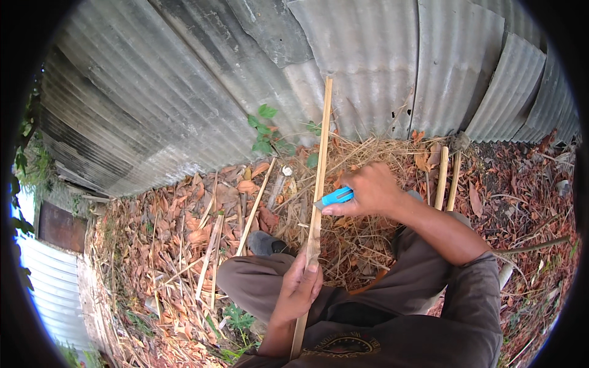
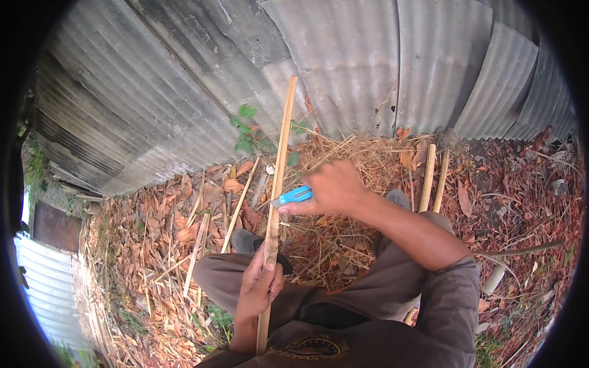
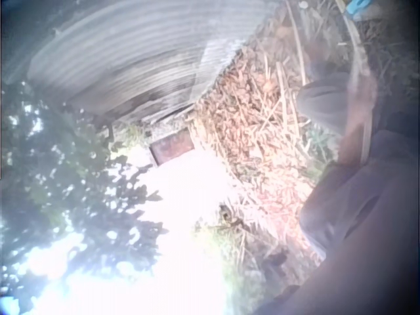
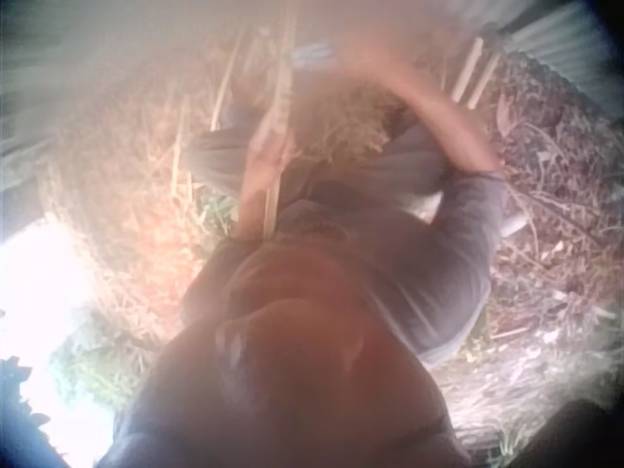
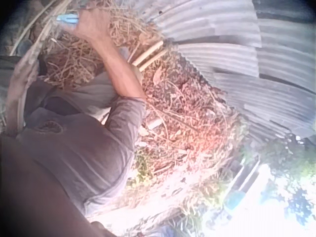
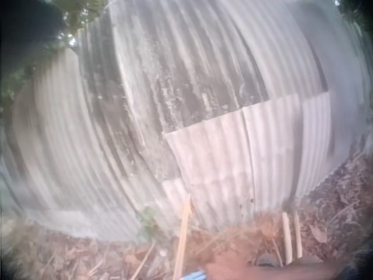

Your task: The person sits on the ground and uses a blue utility knife to shave and smooth a long bamboo stick. They hold the stick with their left hand and scrape along its length with the knife in their right hand, removing thin strips of bamboo.

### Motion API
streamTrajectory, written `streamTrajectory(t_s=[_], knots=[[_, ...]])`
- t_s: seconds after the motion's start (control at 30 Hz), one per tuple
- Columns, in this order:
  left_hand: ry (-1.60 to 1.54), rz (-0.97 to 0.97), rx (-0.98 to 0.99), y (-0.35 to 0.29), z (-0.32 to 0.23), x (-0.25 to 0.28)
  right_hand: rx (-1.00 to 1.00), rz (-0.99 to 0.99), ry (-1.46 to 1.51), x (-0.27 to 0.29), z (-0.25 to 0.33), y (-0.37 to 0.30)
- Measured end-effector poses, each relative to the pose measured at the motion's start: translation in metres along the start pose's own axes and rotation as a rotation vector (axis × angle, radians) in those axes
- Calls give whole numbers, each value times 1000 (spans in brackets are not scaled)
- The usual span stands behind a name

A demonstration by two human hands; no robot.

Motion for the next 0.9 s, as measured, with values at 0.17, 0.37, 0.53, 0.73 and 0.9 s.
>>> streamTrajectory(t_s=[0.17, 0.37, 0.53, 0.73, 0.9], knots=[[-59, 78, 21, -13, 6, -17, -327, -164, -115, 20, -86, 24], [47, -23, -20, -15, 7, 3, -225, 27, 5, -5, -22, 12], [458, -125, -169, -20, -1, 17, -25, -22, -30, -6, 2, 10], [435, -25, -179, -27, -10, 5, -317, -174, -112, 12, -84, 33], [299, 160, -124, -39, 7, -4, -874, -240, -129, 46, -228, 6]])
Point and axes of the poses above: each hand's wrist, its own y-axis towards the middle knuckle, its own x-axis out of the back of the hand, z = x × y, the point moved 9 cm from there along y, towards the middle knuckle, and after that the axes turned 6 degrees about -z, right-handed, at the moved point
